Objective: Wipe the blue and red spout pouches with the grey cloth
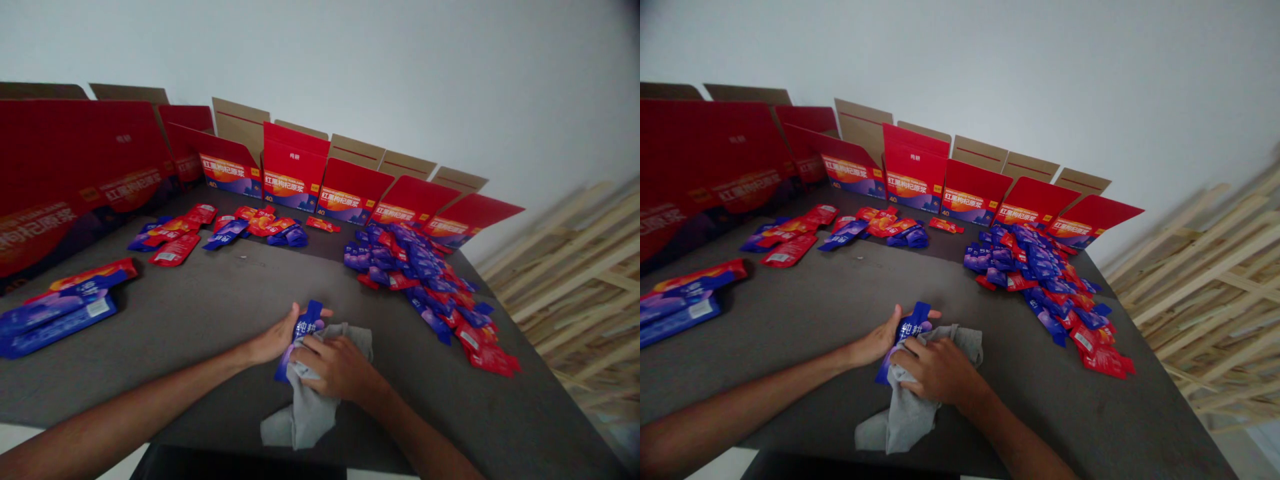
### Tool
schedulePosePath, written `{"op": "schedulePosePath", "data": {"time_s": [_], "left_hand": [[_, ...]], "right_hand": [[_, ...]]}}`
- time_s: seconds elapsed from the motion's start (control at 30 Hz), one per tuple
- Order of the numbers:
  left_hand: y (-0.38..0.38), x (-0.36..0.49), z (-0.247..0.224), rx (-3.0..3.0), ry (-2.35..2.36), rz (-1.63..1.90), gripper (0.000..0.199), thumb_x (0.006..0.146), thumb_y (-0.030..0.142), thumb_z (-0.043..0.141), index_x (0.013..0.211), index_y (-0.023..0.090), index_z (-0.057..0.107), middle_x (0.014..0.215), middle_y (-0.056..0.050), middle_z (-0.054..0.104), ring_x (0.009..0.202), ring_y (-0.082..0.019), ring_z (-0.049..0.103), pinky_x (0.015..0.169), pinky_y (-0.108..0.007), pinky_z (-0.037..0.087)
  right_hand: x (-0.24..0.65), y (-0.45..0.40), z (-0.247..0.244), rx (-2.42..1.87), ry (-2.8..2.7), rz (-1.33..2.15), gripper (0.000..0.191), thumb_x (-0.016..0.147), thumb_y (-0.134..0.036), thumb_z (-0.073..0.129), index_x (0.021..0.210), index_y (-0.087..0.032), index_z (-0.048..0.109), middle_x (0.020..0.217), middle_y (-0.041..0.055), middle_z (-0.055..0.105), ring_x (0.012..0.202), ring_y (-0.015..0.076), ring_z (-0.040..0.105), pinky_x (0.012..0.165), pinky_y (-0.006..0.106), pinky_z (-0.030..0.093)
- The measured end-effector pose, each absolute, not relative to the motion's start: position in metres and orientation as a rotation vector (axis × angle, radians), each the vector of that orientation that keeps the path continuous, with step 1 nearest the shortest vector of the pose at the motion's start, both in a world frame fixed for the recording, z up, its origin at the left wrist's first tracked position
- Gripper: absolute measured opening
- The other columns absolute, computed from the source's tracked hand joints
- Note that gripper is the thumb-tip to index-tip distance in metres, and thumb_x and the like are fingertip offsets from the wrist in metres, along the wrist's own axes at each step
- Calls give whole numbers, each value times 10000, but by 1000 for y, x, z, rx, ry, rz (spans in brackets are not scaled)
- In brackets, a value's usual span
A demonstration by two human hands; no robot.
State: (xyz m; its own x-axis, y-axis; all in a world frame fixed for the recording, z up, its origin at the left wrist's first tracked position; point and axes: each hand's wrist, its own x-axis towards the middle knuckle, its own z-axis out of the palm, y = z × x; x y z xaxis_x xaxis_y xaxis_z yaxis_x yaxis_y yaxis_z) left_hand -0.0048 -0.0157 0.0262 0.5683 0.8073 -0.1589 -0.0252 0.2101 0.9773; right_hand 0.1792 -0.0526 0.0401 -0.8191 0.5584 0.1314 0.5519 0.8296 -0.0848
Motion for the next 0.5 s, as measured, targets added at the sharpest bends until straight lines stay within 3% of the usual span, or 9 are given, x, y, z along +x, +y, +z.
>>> {"op": "schedulePosePath", "data": {"time_s": [0.2,0.33,0.5], "left_hand": [[-17,-4,26,1265,768,659,783,877,745,199,1279,227,627,1110,-69,718,1115,-239,607,974,-346,434],[-18,-3,23,1385,743,717,770,862,750,262,1187,192,681,1083,-75,713,1137,-237,580,1064,-335,358],[-21,-4,24,1423,720,676,770,878,728,233,1229,183,648,1161,-89,685,1192,-232,551,1095,-337,330]], "right_hand": [[179,-48,35,-1081,-2633,-24,284,898,-342,640,1156,-236,590,1073,59,660,834,185,649,664,271,478],[185,-40,37,-1244,-2405,-69,221,907,-275,613,1121,-223,610,1063,73,661,855,184,655,687,256,478],[186,-38,39,-1157,-2448,-37,207,897,-264,612,1100,-220,611,1029,57,656,846,180,644,686,254,469]]}}
